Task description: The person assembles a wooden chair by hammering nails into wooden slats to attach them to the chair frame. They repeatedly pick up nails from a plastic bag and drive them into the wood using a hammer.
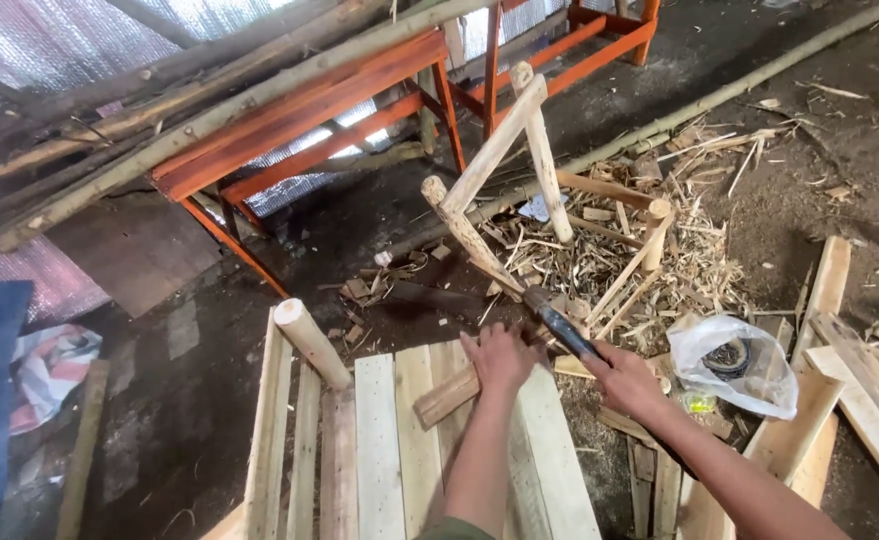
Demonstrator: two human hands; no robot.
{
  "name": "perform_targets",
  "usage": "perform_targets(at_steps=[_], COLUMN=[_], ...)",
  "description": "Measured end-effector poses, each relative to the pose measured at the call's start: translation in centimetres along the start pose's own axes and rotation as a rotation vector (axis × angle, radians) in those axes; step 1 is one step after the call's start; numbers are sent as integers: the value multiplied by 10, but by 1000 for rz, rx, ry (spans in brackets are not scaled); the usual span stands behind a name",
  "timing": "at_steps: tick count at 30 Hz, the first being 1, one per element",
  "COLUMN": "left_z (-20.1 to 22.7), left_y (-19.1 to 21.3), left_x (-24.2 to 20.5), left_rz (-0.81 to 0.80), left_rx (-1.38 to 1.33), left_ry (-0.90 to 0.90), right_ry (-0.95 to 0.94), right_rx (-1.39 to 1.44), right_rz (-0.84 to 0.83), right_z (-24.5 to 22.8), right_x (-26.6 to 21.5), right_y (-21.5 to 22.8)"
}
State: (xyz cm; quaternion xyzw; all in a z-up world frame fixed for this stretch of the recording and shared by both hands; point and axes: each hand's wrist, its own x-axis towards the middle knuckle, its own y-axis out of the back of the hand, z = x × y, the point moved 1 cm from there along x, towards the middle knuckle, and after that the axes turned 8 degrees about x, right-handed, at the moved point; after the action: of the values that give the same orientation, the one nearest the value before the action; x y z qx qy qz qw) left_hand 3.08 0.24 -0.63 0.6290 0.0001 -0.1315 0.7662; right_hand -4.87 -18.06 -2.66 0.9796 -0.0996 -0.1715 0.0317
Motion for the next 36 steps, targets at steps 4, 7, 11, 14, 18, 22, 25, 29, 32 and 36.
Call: perform_targets(at_steps=[4,7,11,14,18,22,25,29,32,36], left_z=[-2,-3,-7,-4,1,-3,1,-4,-3,-6], left_y=[-7,-14,-20,-3,-6,-13,7,-15,-17,-13], left_x=[3,14,7,-3,4,2,-5,4,10,8], left_rz=[-33,30,81,31,51,17,88,84,48,95], left_rx=[15,36,-34,-7,19,75,-12,64,130,-34], left_ry=[27,26,-10,-5,21,34,-21,11,9,-22], right_ry=[25,102,131,121,88,61,20,71,108,44], right_rx=[-94,-71,-435,-317,-300,-235,-246,50,71,153], right_rz=[20,19,-25,1,14,-6,-17,-14,-2,-29], right_z=[-42,-50,-10,-6,-49,-15,-16,-50,-41,5], right_x=[-21,-21,-14,-2,-24,-16,-5,-29,-29,6], right_y=[-2,-3,-6,-11,-9,-13,-13,-12,-10,-7])
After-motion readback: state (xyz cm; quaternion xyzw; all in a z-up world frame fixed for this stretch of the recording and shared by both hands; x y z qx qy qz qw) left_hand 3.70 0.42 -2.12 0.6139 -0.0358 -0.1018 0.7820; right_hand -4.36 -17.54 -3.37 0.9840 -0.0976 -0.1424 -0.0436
